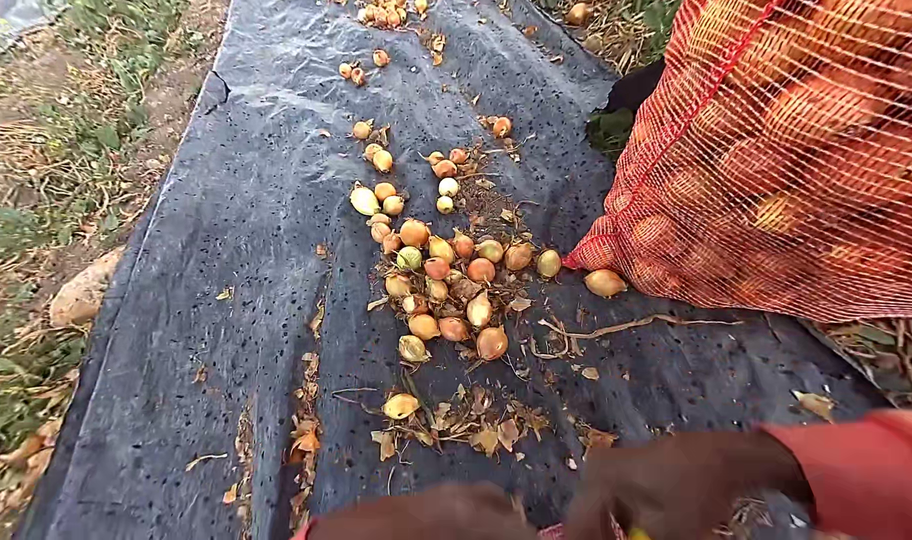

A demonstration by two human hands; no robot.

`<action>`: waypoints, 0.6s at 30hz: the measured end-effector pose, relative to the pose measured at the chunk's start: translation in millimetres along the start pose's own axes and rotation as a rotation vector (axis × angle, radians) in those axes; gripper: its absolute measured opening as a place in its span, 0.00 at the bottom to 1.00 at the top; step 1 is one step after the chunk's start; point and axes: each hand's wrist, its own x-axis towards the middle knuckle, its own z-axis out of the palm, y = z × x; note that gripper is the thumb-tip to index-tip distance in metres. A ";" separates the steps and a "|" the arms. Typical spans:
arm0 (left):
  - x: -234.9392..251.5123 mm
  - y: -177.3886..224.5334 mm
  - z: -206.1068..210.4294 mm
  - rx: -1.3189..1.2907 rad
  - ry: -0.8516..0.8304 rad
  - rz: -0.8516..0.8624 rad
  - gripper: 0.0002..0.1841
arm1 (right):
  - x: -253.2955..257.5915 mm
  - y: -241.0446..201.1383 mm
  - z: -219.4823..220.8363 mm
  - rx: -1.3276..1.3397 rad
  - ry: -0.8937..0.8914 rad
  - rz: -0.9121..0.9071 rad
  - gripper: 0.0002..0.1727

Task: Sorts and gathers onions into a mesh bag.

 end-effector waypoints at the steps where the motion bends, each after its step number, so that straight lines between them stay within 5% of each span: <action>1: 5.6 -13.5 -20.8 0.127 0.172 -0.116 0.27 | 9.4 5.8 -31.3 -0.056 0.201 0.048 0.17; 3: 26.5 -46.6 -60.8 0.439 0.469 -0.467 0.22 | 36.3 21.6 -93.8 -0.349 0.633 0.134 0.12; 5: 47.3 -87.7 -87.9 0.579 0.589 -0.636 0.23 | 62.5 40.1 -151.0 -0.660 0.832 0.170 0.18; 9: 65.7 -130.6 -87.9 0.663 0.575 -0.675 0.30 | 102.6 70.8 -204.7 -0.944 0.706 0.338 0.34; 12: 65.7 -150.6 -71.9 0.767 0.743 -0.509 0.28 | 114.3 90.5 -201.7 -1.108 0.643 0.310 0.39; 15: 69.1 -158.9 -71.8 0.855 0.794 -0.497 0.27 | 108.3 103.2 -191.9 -1.178 0.606 0.232 0.31; 18: 77.0 -147.2 -78.0 0.814 0.664 -0.717 0.30 | 91.1 108.5 -180.6 -0.876 0.804 0.239 0.12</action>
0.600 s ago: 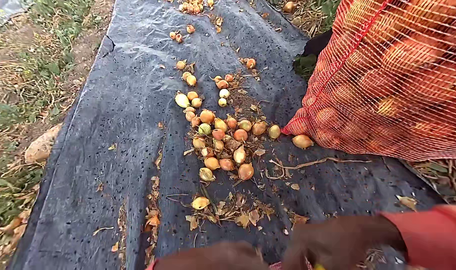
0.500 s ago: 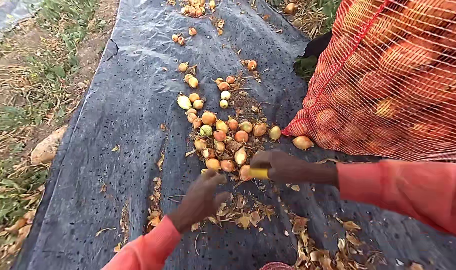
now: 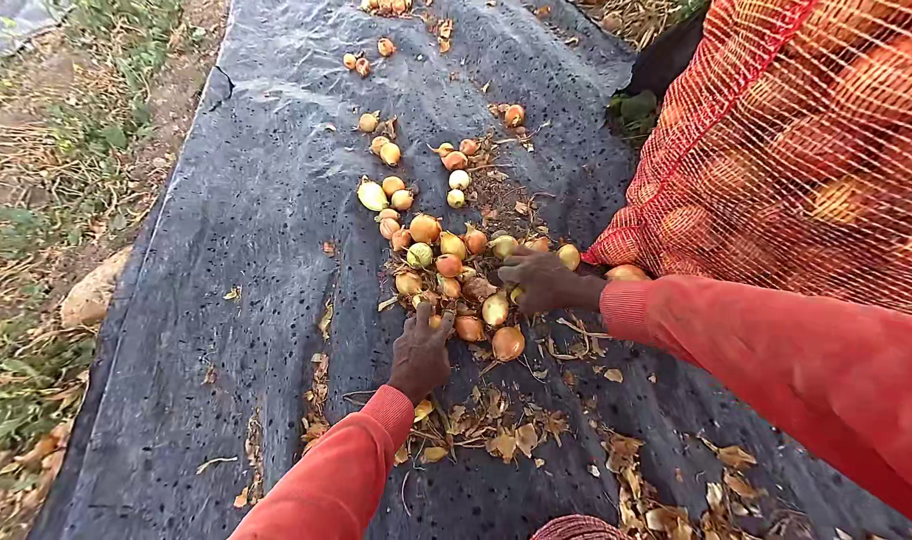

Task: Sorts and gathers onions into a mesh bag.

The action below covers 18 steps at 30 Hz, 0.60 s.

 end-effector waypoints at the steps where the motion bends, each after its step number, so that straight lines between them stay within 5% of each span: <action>1: 0.6 1.5 -0.6 0.010 -0.021 -0.025 0.30 | -6.0 -4.4 -6.8 0.108 0.035 0.113 0.08; 3: 1.6 2.5 -4.8 0.021 -0.071 -0.052 0.31 | -13.9 -21.0 -28.8 0.161 -0.047 0.250 0.12; 7: 2.1 1.1 -30.4 -0.024 -0.250 -0.090 0.31 | -16.4 -57.2 -31.3 -0.071 -0.341 0.167 0.35; 13: -5.8 -14.0 -39.5 -0.065 0.092 -0.175 0.20 | 0.8 -67.2 -7.2 -0.239 -0.416 0.031 0.31; 16: 15.5 -31.6 -32.8 0.000 0.274 -0.029 0.16 | -0.8 -66.4 -7.0 -0.320 -0.409 0.001 0.20; 18: 28.3 -35.0 -34.1 0.034 0.241 0.049 0.17 | 0.4 -73.3 -26.8 -0.248 -0.419 0.037 0.25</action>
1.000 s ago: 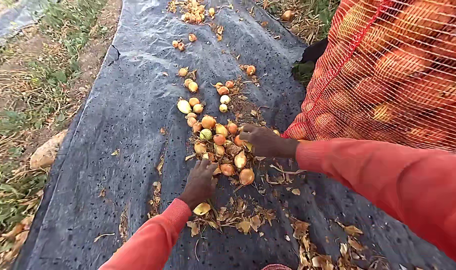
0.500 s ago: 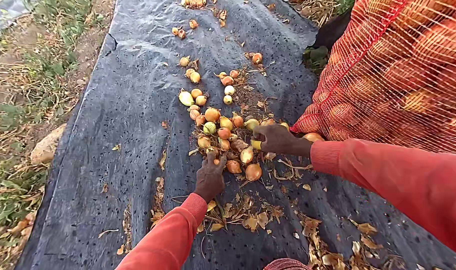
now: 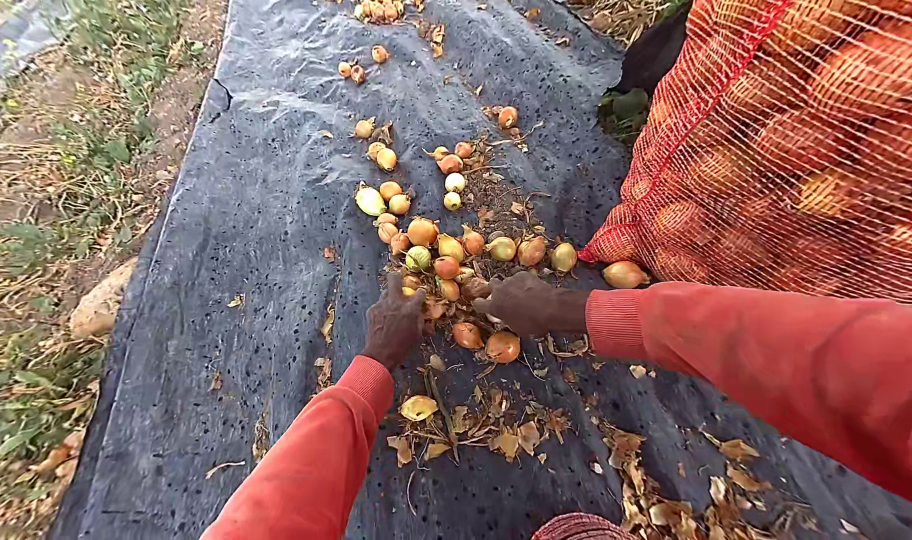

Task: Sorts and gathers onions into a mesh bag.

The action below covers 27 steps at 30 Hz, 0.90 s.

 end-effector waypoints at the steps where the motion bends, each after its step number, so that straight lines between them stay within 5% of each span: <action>1: 4.2 2.2 -0.7 0.029 -0.066 -0.003 0.18 | -2.7 -1.1 -13.4 0.059 -0.005 0.031 0.29; 6: 11.5 17.0 1.1 0.109 -0.262 -0.048 0.18 | 11.8 10.2 -36.4 0.235 0.073 0.075 0.26; 10: 10.2 14.0 -3.2 0.044 -0.303 -0.032 0.24 | 32.0 14.3 -28.7 0.236 -0.004 -0.108 0.16; 15: 1.5 2.0 -4.4 -0.030 -0.187 -0.028 0.19 | 40.3 18.7 -17.8 0.078 -0.078 -0.185 0.10; 20: 5.2 -9.1 -3.4 -0.070 0.066 0.141 0.11 | 30.3 31.2 -17.7 -0.012 -0.059 -0.247 0.19; 23: 12.9 2.6 -5.2 -0.032 -0.095 0.145 0.13 | 30.1 25.1 -12.0 -0.164 -0.098 -0.182 0.27; 27: 16.4 21.3 -13.6 0.054 -0.311 0.037 0.21 | 34.2 27.2 -7.3 -0.213 -0.090 -0.207 0.26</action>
